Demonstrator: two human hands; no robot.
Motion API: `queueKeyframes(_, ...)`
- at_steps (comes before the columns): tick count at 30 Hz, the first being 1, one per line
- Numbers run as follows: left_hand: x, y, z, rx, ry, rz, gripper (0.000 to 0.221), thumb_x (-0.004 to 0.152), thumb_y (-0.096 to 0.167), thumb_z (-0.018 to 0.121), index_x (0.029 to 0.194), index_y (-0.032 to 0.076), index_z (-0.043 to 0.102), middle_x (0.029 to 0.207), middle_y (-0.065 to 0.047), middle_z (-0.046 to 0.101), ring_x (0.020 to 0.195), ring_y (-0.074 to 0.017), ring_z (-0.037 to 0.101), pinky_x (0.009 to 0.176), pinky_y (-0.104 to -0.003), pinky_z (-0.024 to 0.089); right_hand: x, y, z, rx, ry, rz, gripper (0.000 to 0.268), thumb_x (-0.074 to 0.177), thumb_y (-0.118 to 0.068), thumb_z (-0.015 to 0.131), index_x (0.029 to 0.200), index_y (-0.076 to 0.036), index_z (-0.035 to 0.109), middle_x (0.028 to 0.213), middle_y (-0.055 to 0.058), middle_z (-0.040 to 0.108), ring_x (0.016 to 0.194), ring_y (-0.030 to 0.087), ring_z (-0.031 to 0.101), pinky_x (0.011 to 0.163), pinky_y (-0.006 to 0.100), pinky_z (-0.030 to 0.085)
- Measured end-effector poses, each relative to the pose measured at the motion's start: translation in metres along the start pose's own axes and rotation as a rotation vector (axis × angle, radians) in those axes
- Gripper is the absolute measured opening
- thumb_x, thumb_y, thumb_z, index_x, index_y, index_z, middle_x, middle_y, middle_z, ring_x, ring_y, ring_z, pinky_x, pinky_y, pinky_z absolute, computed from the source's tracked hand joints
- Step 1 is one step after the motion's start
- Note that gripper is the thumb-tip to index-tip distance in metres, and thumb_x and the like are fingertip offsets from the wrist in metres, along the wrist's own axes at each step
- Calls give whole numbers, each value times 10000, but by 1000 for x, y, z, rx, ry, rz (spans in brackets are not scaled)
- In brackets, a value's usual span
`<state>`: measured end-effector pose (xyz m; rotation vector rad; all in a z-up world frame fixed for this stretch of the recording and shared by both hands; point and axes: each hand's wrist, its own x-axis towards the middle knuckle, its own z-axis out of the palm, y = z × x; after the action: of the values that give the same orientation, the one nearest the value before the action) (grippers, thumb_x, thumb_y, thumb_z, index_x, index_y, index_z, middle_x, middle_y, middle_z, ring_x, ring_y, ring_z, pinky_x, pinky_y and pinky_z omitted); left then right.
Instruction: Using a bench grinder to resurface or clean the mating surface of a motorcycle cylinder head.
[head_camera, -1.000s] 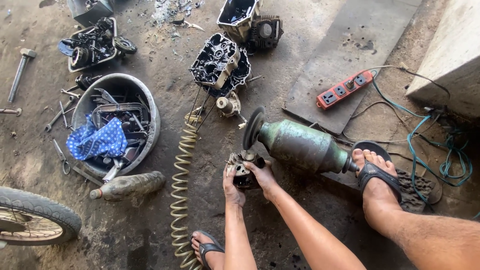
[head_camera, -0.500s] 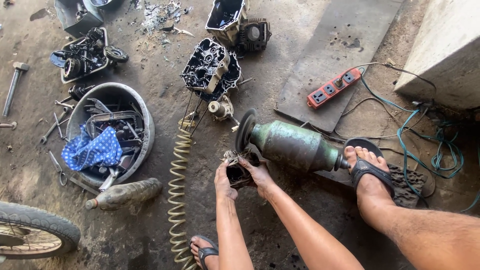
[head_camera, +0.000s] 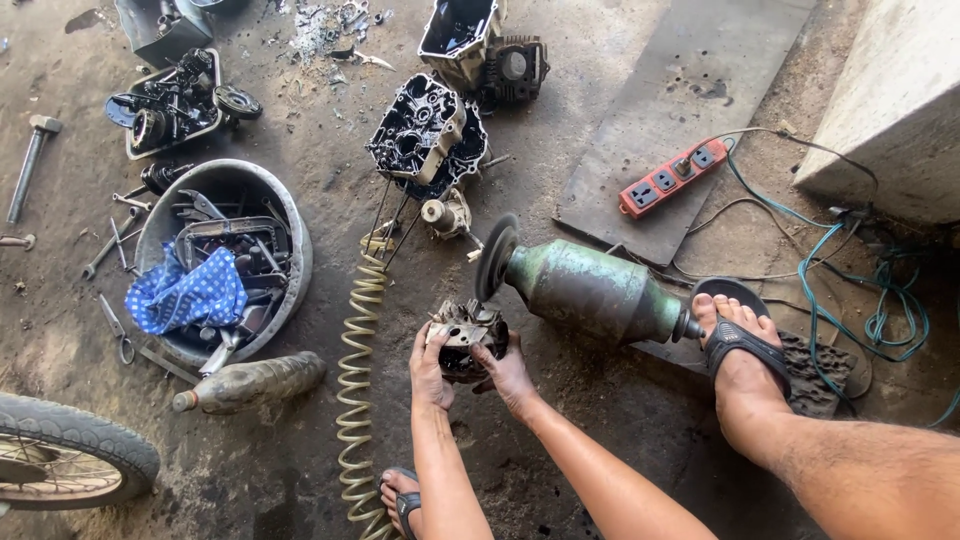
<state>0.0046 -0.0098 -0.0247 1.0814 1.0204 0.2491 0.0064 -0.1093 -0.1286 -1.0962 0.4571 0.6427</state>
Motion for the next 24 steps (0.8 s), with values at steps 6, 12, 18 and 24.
queueKeyframes(6, 13, -12, 5, -26, 45, -21, 353, 683, 190, 712, 1006, 98, 602, 863, -170, 602, 747, -261, 602, 611, -390, 535, -39, -57, 21, -25, 38, 21, 701, 695, -390, 760, 1116, -59, 306, 1033, 234, 476, 681, 366, 636, 483, 395, 553)
queueKeyframes(12, 14, -5, 19, 114, 131, 3, 423, 635, 263, 766, 992, 94, 614, 834, -157, 587, 735, -239, 583, 582, -397, 527, -37, -70, 25, 21, 73, 96, 698, 677, -453, 761, 1075, -50, 352, 813, 174, 531, 610, 334, 643, 453, 389, 558)
queueKeyframes(18, 27, -16, 15, 106, 168, -14, 428, 634, 297, 765, 970, 85, 607, 812, -163, 590, 710, -260, 590, 542, -422, 527, -35, -72, 25, -11, 63, 142, 657, 669, -452, 762, 1012, -26, 399, 716, 166, 562, 564, 317, 642, 430, 373, 552)
queueKeyframes(24, 28, -27, 11, 32, 216, 1, 433, 626, 281, 773, 969, 80, 601, 812, -172, 580, 709, -258, 581, 538, -411, 515, -30, -74, 20, -94, -4, 137, 694, 662, -467, 774, 1049, -14, 419, 757, 198, 583, 575, 314, 649, 449, 386, 554)
